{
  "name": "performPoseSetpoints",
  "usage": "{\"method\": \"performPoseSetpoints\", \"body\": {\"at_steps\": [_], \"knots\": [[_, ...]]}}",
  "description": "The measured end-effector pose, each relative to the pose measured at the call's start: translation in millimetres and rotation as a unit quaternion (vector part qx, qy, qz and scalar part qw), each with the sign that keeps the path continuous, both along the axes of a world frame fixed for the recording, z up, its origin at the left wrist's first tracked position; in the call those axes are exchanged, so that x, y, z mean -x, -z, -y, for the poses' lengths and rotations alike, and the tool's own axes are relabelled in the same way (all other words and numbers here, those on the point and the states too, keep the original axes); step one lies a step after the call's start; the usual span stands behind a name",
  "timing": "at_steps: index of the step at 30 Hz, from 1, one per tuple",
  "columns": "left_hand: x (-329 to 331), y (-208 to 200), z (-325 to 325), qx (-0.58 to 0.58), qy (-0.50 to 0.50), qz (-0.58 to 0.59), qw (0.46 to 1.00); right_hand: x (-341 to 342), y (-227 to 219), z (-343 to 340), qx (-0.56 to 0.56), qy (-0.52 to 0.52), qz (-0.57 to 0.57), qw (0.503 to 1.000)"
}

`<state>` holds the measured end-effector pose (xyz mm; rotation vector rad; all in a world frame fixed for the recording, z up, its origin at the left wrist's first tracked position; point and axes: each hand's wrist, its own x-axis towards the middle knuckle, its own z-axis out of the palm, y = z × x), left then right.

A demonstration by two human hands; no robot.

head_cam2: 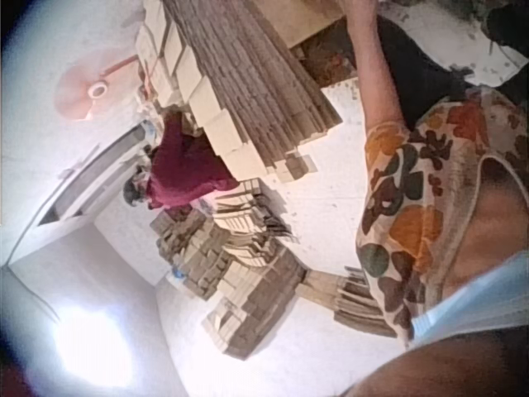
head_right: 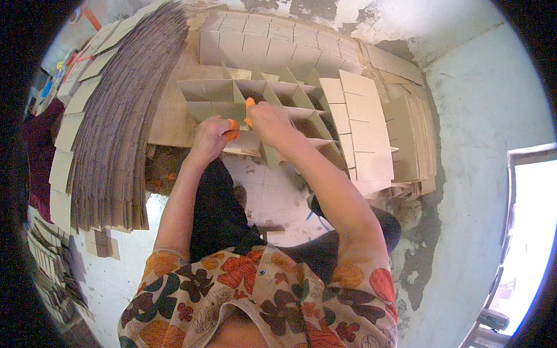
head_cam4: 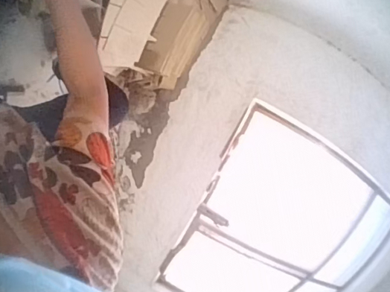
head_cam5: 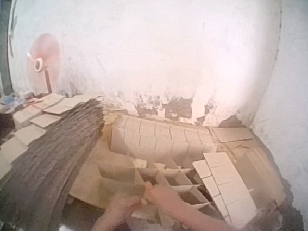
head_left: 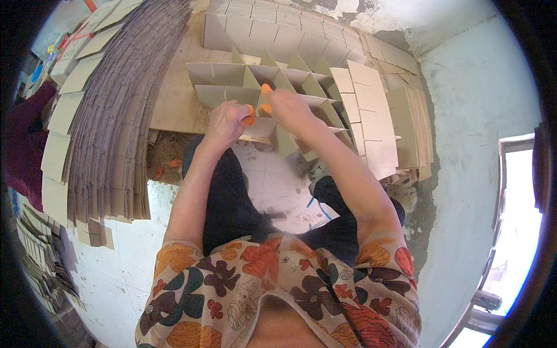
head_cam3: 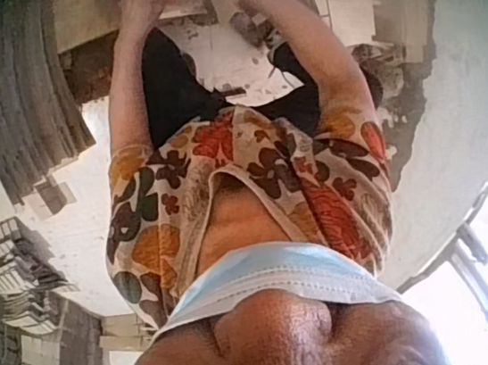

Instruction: The person sits on the floor and repeatedly folds pre-scored cardboard sheets into box dividers. They insert each folded divider into a larger cardboard box, arranging them side by side to form a grid of compartments.

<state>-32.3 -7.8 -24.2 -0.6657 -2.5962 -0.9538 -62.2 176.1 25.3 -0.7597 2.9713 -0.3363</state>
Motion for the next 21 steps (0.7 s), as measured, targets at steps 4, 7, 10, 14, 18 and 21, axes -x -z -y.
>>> {"method": "performPoseSetpoints", "body": {"at_steps": [4,7,10,14,18,21], "knots": [[-1,-1,1,-0.029,0.014,0.010,0.999,-18,-37,-33,0.076,0.087,-0.147,0.982],[-7,-14,0,-0.021,0.002,0.041,0.999,-22,-37,-112,0.083,0.184,-0.295,0.934],[-6,-9,0,-0.029,-0.004,0.046,0.999,-35,-36,-204,-0.037,0.341,-0.226,0.912],[0,-6,-2,-0.021,0.011,0.022,0.999,-50,-12,-287,0.050,0.430,-0.065,0.899],[0,-6,-1,-0.017,-0.002,0.040,0.999,-53,-15,-303,0.190,0.449,0.031,0.873],[0,-7,-1,-0.007,0.001,0.032,0.999,-53,-22,-313,0.345,0.492,0.063,0.797]]}}
